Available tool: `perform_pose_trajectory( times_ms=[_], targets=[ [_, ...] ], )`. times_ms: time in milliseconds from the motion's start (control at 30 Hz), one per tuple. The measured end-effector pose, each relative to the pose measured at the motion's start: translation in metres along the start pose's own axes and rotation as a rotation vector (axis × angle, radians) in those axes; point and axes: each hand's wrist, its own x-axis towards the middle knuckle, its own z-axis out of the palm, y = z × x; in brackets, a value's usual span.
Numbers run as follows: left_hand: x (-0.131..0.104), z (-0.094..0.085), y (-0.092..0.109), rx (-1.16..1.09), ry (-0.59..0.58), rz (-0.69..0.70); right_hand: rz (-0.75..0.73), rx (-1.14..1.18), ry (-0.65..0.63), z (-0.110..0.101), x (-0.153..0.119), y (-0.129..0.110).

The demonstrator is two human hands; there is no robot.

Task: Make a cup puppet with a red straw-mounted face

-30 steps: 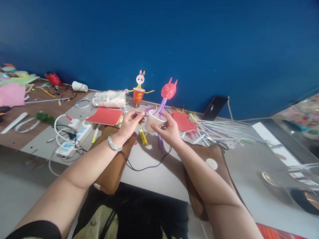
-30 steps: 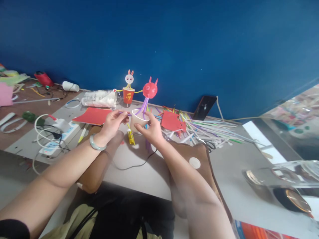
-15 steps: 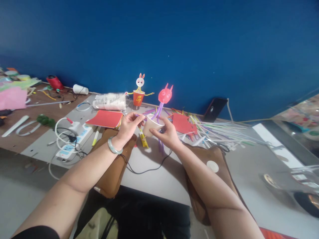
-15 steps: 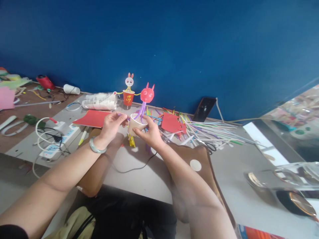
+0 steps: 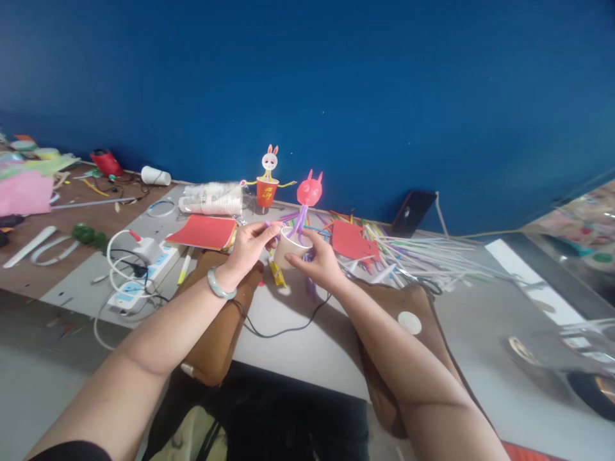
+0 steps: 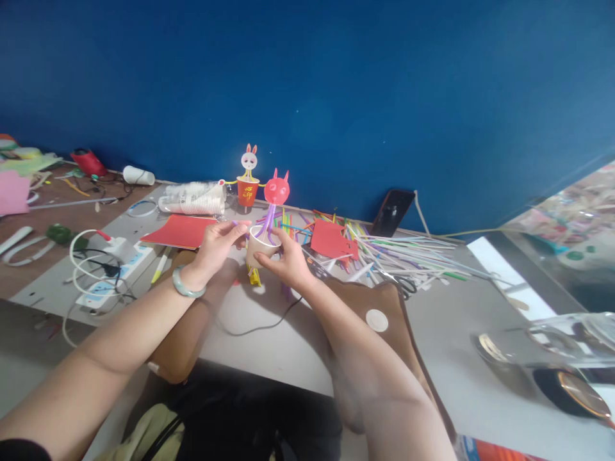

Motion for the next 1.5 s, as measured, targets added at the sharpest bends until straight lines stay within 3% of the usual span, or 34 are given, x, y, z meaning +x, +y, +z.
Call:
perform_pose_trajectory(
  times_ms=[200,567,933,1500],
  targets=[
    [-0.0005,0.002,0.0023,-0.051,0.002,-0.07,-0.012,-0.008,0.013,0.0008,-0.0002,0.001],
    [0.0038,0.0039,0.0032,-0.397,-0.025,-0.179,0.062,0.037,0.139,-0.0005,0.004,0.003],
    [0.007,0.0012,0.0021,-0.432,-0.001,-0.226,-0.035,-0.012,0.115,0.003,-0.0008,0.0012],
    [0.0062,0.0004,0.0022,-0.393,-0.001,-0.245,-0.005,-0.002,0.138,0.0024,-0.0003,0.0008]
  ],
)
